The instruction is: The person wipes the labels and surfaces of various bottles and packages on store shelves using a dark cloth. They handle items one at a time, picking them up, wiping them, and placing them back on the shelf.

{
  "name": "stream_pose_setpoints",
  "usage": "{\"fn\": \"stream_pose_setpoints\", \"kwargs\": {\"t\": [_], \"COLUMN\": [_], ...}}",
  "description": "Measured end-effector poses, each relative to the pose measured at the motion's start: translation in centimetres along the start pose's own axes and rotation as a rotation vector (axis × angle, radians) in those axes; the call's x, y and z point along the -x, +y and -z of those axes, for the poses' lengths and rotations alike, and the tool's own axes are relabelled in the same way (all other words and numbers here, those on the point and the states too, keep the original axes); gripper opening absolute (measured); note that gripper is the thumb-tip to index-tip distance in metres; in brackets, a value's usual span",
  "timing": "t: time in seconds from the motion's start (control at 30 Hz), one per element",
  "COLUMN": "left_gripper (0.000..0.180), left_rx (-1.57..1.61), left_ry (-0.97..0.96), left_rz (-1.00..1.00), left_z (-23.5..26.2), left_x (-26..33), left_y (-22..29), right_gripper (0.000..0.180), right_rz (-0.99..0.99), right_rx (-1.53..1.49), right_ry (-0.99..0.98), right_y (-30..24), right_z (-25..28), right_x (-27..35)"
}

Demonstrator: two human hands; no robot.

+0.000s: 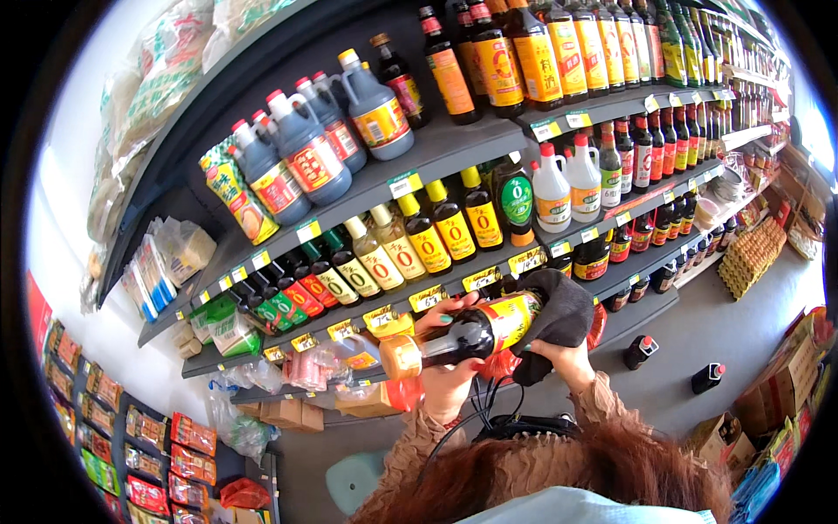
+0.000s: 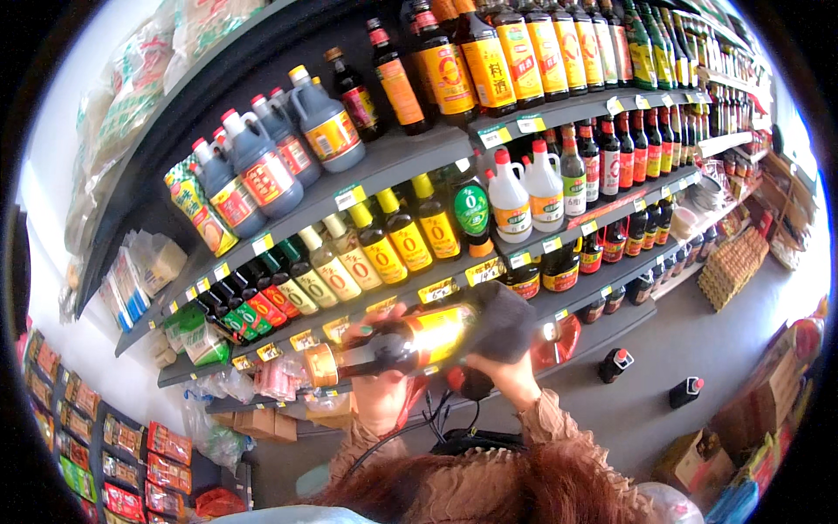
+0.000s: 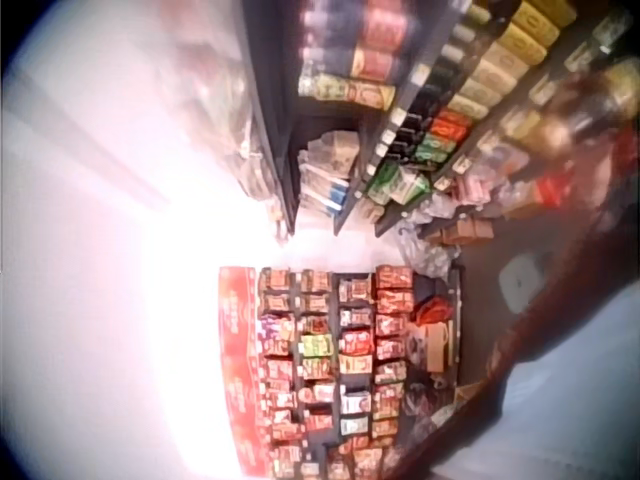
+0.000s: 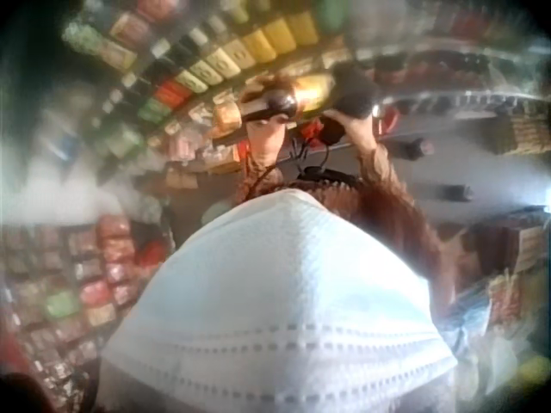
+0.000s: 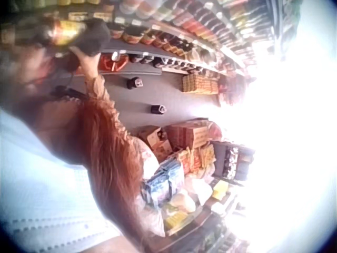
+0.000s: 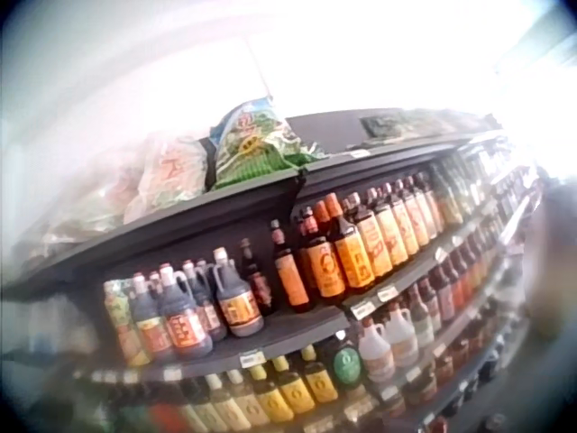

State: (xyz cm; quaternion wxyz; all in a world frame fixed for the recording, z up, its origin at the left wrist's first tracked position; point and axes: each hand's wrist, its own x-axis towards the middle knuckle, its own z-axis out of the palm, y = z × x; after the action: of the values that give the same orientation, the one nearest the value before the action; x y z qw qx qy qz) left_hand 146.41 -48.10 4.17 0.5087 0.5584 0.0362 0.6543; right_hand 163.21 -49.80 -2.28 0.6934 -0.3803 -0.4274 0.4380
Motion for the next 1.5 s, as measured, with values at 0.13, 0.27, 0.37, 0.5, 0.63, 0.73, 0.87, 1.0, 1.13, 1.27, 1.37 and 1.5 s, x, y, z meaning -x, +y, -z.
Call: {"fn": "stream_pose_setpoints", "kwargs": {"t": [0.13,0.27,0.37,0.5,0.63,0.73,0.87,1.0,1.13,1.27,1.37,1.5], "left_gripper": [0.058,0.058,0.054,0.044,0.037,0.034,0.034,0.039,0.045,0.056,0.068,0.038], "left_rx": [-0.317,-0.297,-0.285,-0.324,-0.557,-0.794,-0.983,-1.065,-1.161,-1.389,-1.261,-0.986], "left_ry": [-0.303,-0.405,-0.299,-0.038,0.007,0.003,0.066,0.094,0.141,0.211,0.255,0.523], "left_rz": [-0.143,-0.276,-0.357,-0.399,-0.273,-0.235,-0.199,-0.191,-0.213,-0.232,-0.261,-0.573], "left_z": [-2.4,-4.5,-5.6,-6.8,-5.4,-3.0,-3.3,-3.1,-1.9,-4.2,-3.6,-0.7], "left_x": [-4.7,-7.9,-12.1,-20.2,-29.4,-35.6,-39.7,-41.0,-42.5,-41.9,-41.8,-43.6], "left_y": [-1.1,-2.2,-1.2,1.1,1.1,-0.7,-3.9,-5.9,-7.1,-7.4,-7.1,-4.2], "right_gripper": [0.048,0.039,0.029,0.026,0.027,0.030,0.029,0.025,0.021,0.023,0.027,0.028], "right_rz": [0.073,0.183,0.244,0.215,0.147,0.124,0.106,0.035,0.009,-0.010,-0.023,-0.040], "right_rx": [-0.064,0.190,0.173,0.143,0.065,0.089,0.099,0.087,0.098,0.053,0.054,-0.003], "right_ry": [0.192,0.247,0.461,0.537,0.557,0.577,0.648,0.715,0.680,0.607,0.619,0.647], "right_y": [-1.1,-1.8,-3.7,-4.6,-4.8,-3.4,-2.3,-1.9,-1.2,-2.3,-2.8,-2.0], "right_z": [1.5,5.9,9.0,15.1,18.5,21.2,24.2,26.0,26.9,26.2,25.7,26.1], "right_x": [-2.5,-4.9,-6.0,-6.4,-6.0,-5.4,-4.6,-4.1,-4.4,-5.5,-6.1,-6.4]}}
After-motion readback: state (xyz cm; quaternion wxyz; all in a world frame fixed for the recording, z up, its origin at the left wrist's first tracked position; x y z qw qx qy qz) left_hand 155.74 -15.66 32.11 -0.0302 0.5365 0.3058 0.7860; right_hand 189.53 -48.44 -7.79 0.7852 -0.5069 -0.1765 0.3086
